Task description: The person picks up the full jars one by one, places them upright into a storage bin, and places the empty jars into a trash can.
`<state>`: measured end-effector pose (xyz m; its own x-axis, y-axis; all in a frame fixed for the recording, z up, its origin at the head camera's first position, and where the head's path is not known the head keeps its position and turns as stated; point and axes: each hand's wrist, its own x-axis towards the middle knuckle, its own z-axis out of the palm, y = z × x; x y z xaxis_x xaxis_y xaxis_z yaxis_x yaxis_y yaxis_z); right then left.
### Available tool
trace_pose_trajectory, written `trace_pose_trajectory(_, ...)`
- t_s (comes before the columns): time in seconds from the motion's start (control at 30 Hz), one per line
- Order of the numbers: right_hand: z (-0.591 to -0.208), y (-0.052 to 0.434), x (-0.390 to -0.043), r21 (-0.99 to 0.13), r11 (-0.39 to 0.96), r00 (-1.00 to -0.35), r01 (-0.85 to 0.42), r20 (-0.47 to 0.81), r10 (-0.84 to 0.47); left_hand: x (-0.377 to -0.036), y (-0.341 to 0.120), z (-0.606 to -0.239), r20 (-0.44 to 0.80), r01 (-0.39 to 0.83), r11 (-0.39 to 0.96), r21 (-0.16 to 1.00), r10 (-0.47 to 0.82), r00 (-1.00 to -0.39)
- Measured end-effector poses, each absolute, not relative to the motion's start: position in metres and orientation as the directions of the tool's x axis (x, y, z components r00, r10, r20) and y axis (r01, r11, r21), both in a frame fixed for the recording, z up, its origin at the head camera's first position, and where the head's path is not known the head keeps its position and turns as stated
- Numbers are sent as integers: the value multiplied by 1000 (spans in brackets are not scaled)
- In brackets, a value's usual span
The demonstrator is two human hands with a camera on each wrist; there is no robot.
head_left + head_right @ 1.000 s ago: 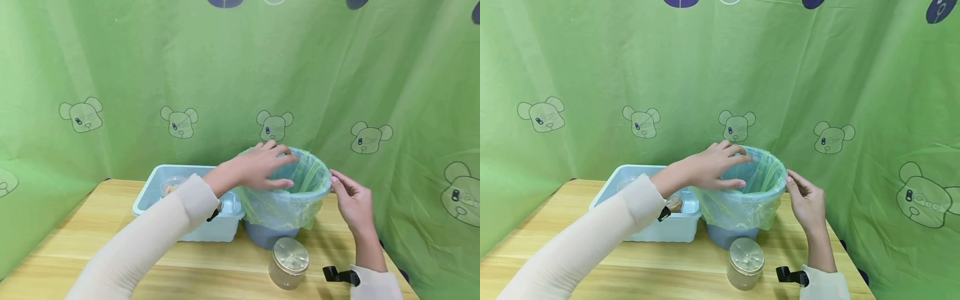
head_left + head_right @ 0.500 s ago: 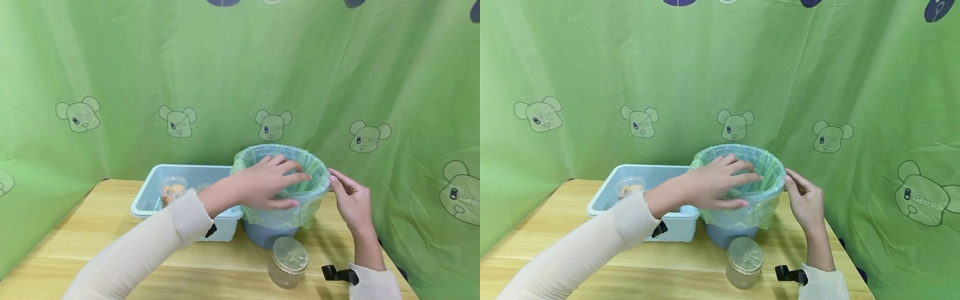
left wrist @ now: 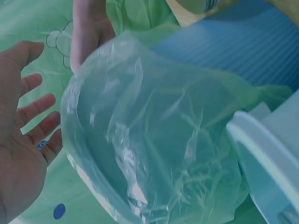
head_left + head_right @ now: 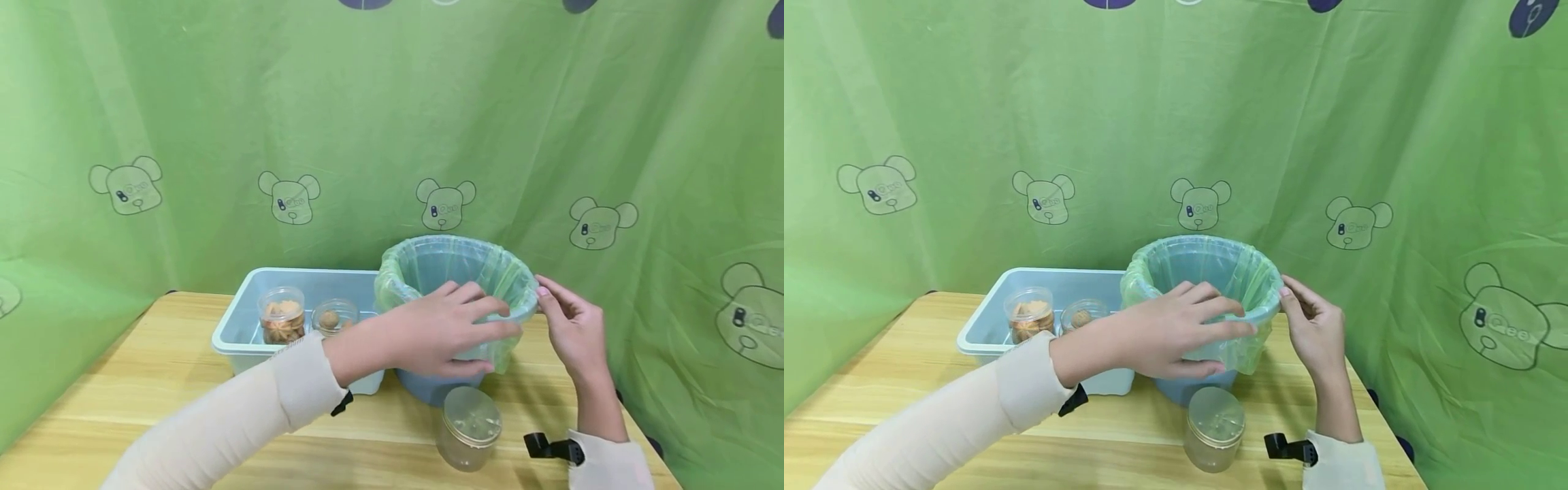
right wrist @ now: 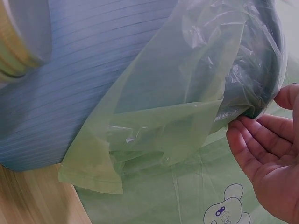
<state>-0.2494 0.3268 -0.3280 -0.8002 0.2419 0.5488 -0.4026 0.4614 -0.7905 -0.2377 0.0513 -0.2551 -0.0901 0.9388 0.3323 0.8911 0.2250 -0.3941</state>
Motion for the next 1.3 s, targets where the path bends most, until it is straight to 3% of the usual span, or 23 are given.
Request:
trace_pose_trajectory(0.63,-329,326,-251,-792,445,-793,-418,557,246,-212,63,-297,194,880,132,-457,980,-46)
trace_pose_trajectory(1.0,-329,323,-249,-808,433,-803,-399,536,259,-211,76,-342,118,923,91,-373,992,-50)
trace_pose_trajectory(1.3,-327,325,-250,-810,437,-804,-390,532,267,-222,81,-365,11,953,95,-288,995,-96)
